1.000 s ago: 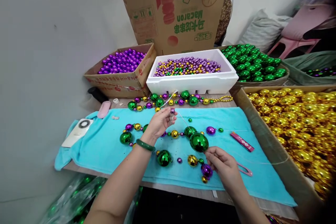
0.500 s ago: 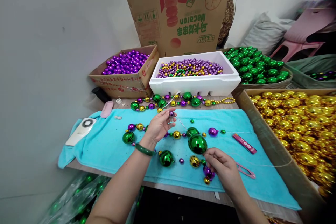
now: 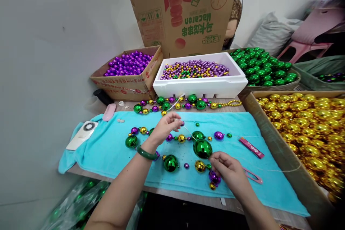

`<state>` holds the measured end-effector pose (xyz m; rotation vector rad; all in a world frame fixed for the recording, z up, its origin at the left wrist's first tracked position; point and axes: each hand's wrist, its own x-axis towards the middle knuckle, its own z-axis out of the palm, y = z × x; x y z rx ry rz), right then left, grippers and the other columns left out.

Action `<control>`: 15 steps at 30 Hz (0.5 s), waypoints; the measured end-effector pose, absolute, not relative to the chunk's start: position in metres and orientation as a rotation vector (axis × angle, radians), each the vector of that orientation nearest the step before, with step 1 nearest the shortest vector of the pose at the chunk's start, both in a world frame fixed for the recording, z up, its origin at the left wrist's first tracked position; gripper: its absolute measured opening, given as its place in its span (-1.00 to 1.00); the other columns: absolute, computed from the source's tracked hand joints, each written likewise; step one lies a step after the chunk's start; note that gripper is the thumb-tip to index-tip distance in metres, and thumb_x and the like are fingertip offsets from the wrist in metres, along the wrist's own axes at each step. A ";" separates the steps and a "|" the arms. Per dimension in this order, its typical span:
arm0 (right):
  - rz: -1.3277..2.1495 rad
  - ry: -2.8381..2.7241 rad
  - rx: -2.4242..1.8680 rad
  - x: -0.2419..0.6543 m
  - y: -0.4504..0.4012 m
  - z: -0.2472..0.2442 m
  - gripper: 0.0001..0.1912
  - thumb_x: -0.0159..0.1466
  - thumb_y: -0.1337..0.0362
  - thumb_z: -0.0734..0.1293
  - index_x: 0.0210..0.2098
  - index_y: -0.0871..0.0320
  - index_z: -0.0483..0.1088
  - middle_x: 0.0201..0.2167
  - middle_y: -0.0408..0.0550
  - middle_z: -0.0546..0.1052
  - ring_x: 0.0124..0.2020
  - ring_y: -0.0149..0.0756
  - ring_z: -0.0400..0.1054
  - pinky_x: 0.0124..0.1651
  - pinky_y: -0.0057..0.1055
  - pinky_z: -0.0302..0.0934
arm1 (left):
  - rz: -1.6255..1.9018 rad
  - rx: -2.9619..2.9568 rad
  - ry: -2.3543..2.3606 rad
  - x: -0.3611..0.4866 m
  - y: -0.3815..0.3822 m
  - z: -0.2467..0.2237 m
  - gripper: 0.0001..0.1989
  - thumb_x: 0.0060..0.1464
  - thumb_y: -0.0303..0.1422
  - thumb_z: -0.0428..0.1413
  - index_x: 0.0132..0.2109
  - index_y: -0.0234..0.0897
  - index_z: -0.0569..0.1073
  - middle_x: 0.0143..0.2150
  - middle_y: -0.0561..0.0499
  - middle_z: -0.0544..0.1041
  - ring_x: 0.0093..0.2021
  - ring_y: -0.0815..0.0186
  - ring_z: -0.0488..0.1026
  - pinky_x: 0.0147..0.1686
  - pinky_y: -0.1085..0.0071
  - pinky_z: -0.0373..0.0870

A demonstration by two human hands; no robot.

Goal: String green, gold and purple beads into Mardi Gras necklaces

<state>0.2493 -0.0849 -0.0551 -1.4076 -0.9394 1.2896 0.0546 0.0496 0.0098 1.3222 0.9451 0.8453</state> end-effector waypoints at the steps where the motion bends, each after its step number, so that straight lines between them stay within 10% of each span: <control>1: 1.311 -0.914 -1.409 0.248 -0.084 -0.056 -0.67 0.04 0.03 0.38 -0.53 0.20 0.34 -0.67 -0.17 0.33 -0.64 -0.46 0.15 -0.58 -0.52 0.01 | 0.794 1.348 0.926 0.055 0.052 0.008 -0.71 -0.07 -0.19 0.18 -0.26 -0.30 0.38 -0.41 0.02 0.46 -0.44 0.42 0.39 -0.44 0.49 0.34; 6: 1.401 -0.757 -1.402 0.250 -0.083 -0.056 -0.59 -0.07 -0.02 0.44 -0.53 0.18 0.29 -0.65 -0.15 0.38 -0.66 -0.46 0.19 -0.62 -0.54 0.00 | 0.851 1.769 1.510 0.033 0.101 -0.008 -0.61 0.19 -0.17 -0.17 -0.24 -0.34 0.43 -0.29 -0.10 0.53 -0.33 0.34 0.44 -0.31 0.42 0.37; 15: 1.381 -0.769 -1.414 0.258 -0.081 -0.050 -0.53 -0.08 -0.09 0.44 -0.55 0.18 0.27 -0.64 -0.14 0.37 -0.65 -0.46 0.17 -0.62 -0.53 0.01 | 0.582 2.001 1.738 0.010 0.161 -0.058 -0.74 -0.18 -0.43 0.21 -0.23 -0.31 0.52 -0.17 -0.13 0.51 -0.08 0.13 0.38 0.00 0.26 0.22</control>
